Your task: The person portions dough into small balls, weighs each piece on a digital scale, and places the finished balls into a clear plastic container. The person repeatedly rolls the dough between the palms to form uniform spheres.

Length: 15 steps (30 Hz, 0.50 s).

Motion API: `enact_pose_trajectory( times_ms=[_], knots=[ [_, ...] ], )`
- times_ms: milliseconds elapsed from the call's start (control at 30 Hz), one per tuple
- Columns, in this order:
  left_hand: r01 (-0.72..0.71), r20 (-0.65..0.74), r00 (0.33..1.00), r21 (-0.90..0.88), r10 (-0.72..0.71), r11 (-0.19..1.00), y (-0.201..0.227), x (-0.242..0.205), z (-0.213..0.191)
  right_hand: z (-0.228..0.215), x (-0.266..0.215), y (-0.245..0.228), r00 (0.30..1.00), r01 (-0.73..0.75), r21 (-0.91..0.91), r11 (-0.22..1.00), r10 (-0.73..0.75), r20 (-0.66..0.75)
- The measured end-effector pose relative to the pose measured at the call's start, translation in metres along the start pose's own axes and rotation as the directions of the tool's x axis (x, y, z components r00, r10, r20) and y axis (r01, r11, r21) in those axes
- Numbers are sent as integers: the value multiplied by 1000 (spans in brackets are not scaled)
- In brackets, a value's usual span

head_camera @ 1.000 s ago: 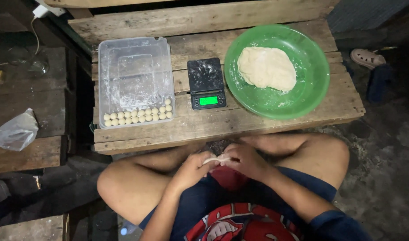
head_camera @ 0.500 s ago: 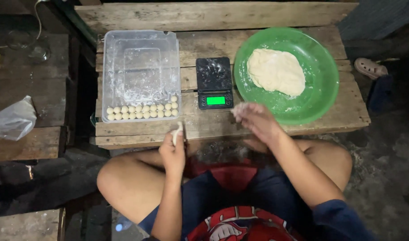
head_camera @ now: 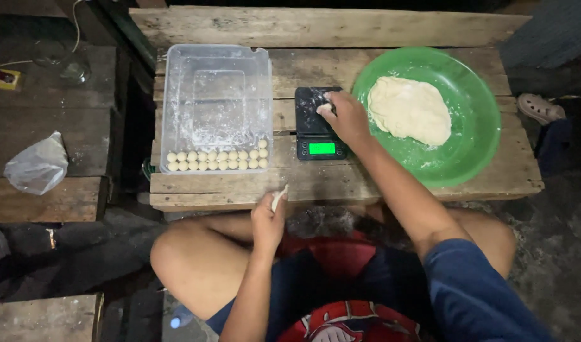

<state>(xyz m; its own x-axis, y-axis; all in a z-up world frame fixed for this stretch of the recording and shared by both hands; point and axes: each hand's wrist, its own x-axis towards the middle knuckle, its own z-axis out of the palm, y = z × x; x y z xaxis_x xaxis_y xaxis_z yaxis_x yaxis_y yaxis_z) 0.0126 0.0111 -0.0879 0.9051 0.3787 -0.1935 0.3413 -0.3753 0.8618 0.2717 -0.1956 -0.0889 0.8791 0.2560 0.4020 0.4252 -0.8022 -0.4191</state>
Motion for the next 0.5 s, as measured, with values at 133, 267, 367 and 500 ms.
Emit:
enact_pose_trajectory(
  times_ms=[133,267,367,500],
  knots=[
    [57,20,998,-52,-56,997,1,0,0,5,1,6,994,103,-88,991,-106,-27],
    [74,14,997,-79,-73,994,23,0,-6,10,0,13,998,66,-99,993,-64,26],
    [56,18,998,-59,-55,997,21,0,-2,16,0,22,996,84,-64,994,-85,-19],
    [19,83,996,-100,-11,995,17,-2,-7,-15,-39,-23,998,-4,98,995,10,-69]
  ],
)
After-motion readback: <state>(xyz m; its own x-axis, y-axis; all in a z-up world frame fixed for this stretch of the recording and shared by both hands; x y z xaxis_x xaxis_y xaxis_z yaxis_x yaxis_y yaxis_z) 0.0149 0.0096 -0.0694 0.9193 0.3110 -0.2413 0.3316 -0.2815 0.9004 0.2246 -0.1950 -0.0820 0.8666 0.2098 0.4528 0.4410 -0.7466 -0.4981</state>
